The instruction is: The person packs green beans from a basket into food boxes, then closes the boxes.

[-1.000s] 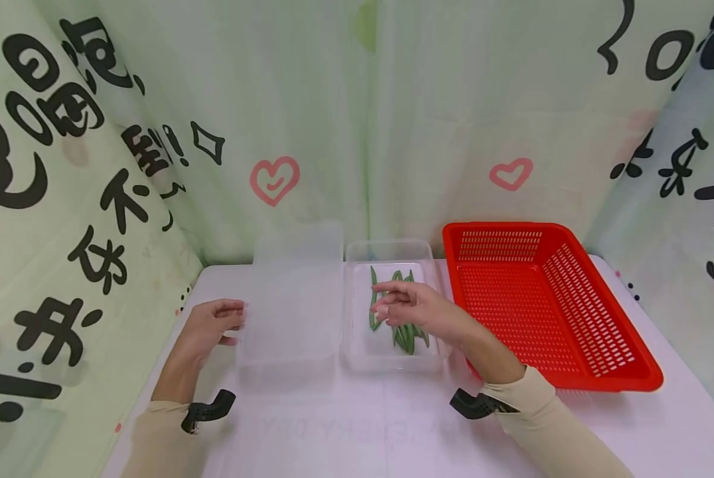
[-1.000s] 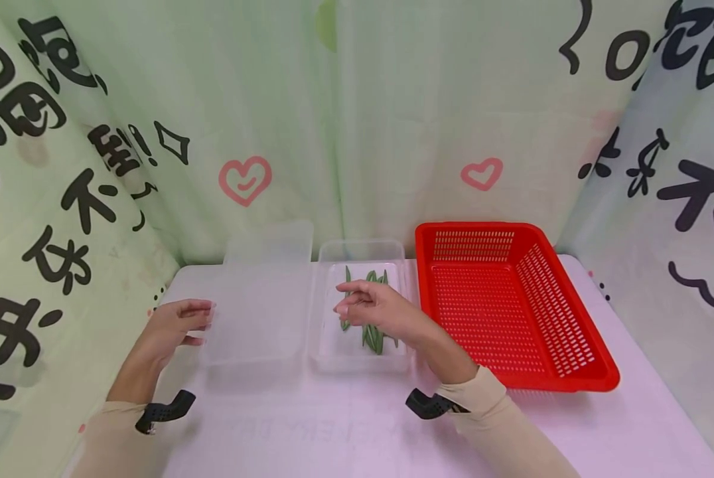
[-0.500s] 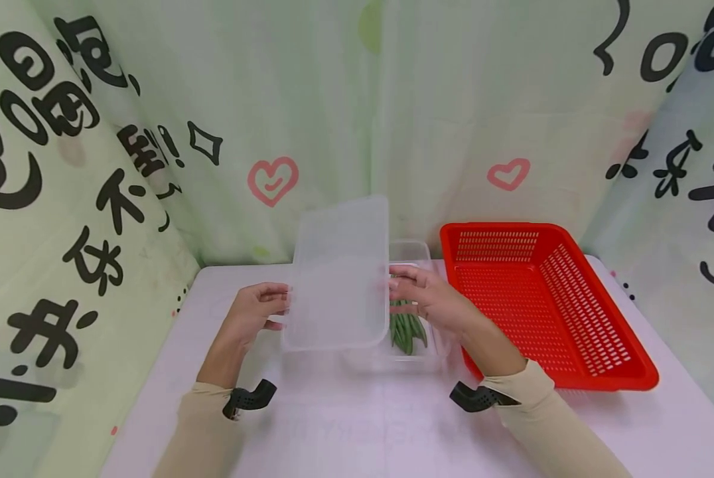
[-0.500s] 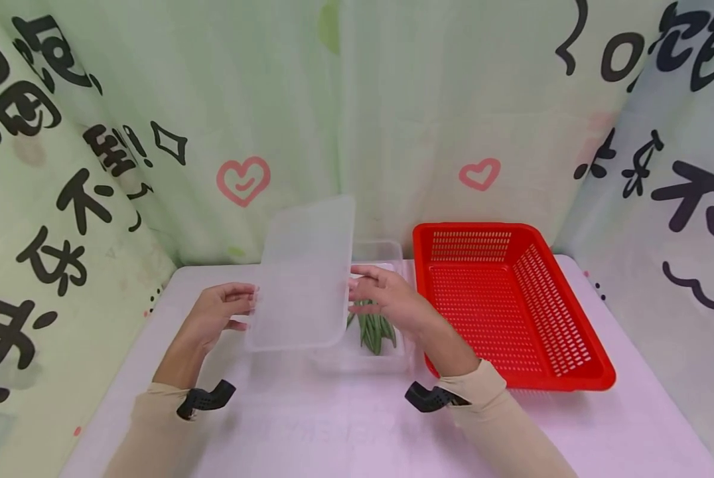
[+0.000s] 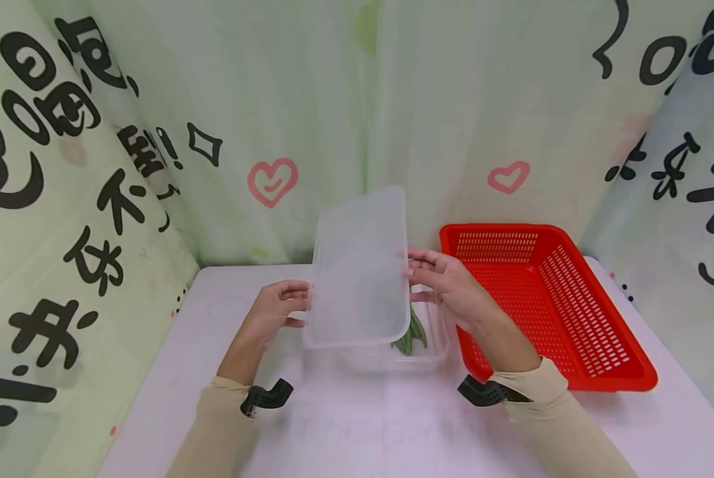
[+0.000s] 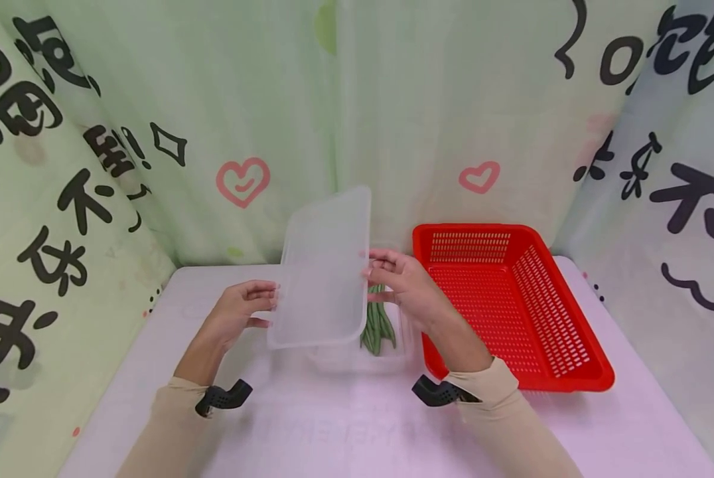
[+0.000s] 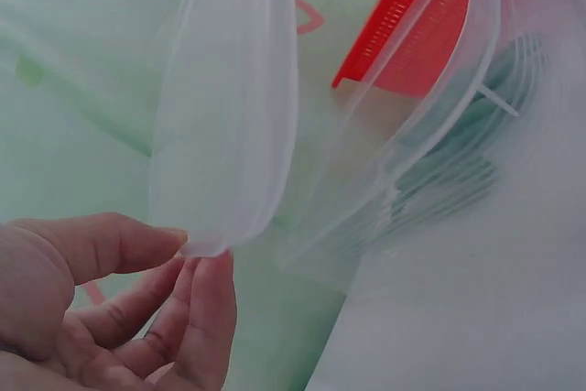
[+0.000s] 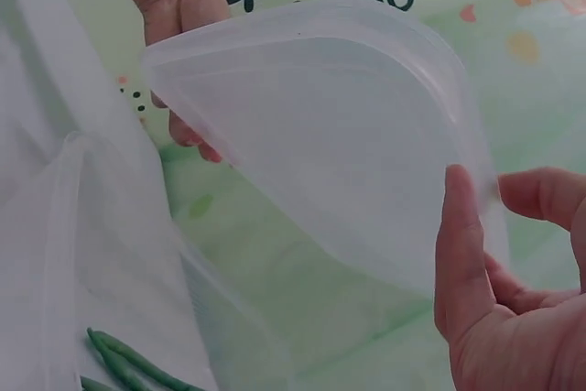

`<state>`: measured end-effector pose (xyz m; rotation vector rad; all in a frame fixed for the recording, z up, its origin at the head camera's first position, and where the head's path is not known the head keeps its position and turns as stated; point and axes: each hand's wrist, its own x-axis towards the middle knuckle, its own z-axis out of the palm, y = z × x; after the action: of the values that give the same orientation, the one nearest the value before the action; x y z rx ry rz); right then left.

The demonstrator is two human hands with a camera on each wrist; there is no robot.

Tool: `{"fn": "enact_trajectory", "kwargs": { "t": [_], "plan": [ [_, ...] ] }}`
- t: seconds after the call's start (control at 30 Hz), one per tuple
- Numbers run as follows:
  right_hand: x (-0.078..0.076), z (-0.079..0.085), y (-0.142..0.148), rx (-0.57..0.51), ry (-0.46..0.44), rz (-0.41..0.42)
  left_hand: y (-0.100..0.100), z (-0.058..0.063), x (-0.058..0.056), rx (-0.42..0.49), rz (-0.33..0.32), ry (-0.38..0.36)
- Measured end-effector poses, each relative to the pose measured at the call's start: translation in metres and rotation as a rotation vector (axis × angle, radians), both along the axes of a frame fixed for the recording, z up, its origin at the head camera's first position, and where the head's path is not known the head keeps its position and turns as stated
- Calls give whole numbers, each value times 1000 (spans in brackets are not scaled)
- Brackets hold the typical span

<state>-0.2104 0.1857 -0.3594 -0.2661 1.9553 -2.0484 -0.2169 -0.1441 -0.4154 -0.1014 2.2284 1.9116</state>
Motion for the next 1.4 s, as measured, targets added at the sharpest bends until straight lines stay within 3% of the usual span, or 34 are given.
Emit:
{"fn": "enact_trajectory", "kwargs": {
  "t": [0.17, 0.33, 0.47, 0.7, 0.87, 1.1, 1.4],
  "plan": [
    [3, 12, 1, -73, 19, -40, 8, 4, -2, 71, -56, -6],
    [3, 20, 3, -91, 45, -23, 17, 17, -7, 14, -59, 24],
    [4, 27, 4, -110, 56, -11, 30, 41, -10, -14, -87, 85],
    [5, 44, 2, -99, 87, 19, 64, 93, -7, 52, -253, 194],
    [6, 56, 0, -72, 89, 41, 84, 120, -5, 99, -348, 220],
    [8, 70, 0, -69, 90, 34, 102, 138, -9, 141, -408, 206],
    [9, 77, -5, 52, 88, -26, 113, 147, -15, 172, -415, 147]
  ]
}}
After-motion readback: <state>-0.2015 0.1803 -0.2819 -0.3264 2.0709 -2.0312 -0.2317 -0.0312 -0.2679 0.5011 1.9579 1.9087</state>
